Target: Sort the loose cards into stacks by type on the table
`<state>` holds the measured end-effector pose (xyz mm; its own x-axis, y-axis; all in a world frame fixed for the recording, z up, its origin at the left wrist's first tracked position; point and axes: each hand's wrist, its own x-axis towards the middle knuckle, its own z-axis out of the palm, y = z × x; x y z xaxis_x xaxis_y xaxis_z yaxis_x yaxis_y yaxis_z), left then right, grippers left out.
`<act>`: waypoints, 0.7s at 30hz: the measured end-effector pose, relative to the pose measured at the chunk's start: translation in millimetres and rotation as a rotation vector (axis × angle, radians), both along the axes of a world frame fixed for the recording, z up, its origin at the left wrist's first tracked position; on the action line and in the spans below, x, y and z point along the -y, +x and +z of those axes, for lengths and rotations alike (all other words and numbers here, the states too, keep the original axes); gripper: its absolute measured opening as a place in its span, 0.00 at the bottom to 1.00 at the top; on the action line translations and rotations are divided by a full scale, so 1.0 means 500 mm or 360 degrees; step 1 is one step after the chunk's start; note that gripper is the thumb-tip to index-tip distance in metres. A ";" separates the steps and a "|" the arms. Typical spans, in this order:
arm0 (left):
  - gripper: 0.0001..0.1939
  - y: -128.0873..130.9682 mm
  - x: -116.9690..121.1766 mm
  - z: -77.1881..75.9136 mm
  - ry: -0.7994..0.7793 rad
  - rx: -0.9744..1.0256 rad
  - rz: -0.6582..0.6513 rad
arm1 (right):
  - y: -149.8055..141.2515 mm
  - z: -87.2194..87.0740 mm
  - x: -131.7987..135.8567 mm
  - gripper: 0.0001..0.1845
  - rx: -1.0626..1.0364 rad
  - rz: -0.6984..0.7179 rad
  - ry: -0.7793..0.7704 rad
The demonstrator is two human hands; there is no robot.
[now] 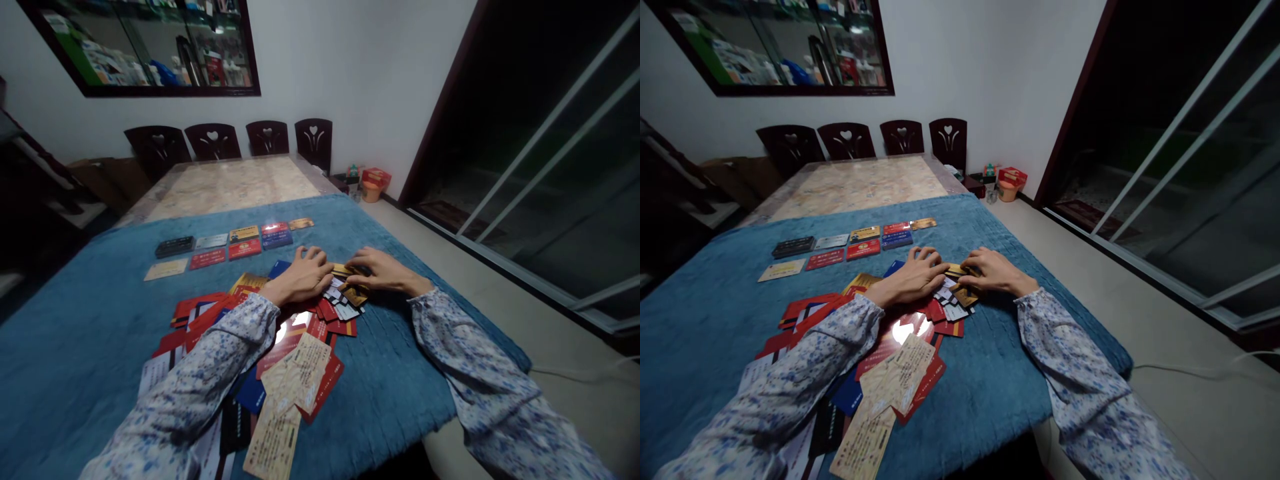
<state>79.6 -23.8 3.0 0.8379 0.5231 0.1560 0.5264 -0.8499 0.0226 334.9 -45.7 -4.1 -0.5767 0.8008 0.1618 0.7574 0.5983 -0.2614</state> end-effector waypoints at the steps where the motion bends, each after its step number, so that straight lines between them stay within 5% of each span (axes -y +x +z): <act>1: 0.21 -0.002 -0.003 0.000 -0.0017 -0.0010 0.0005 | -0.001 0.000 -0.001 0.21 0.0004 0.0002 0.0003; 21: 0.18 -0.026 -0.026 0.021 -0.0195 0.0077 -0.0044 | -0.005 -0.009 -0.008 0.17 -0.0192 0.0168 0.0271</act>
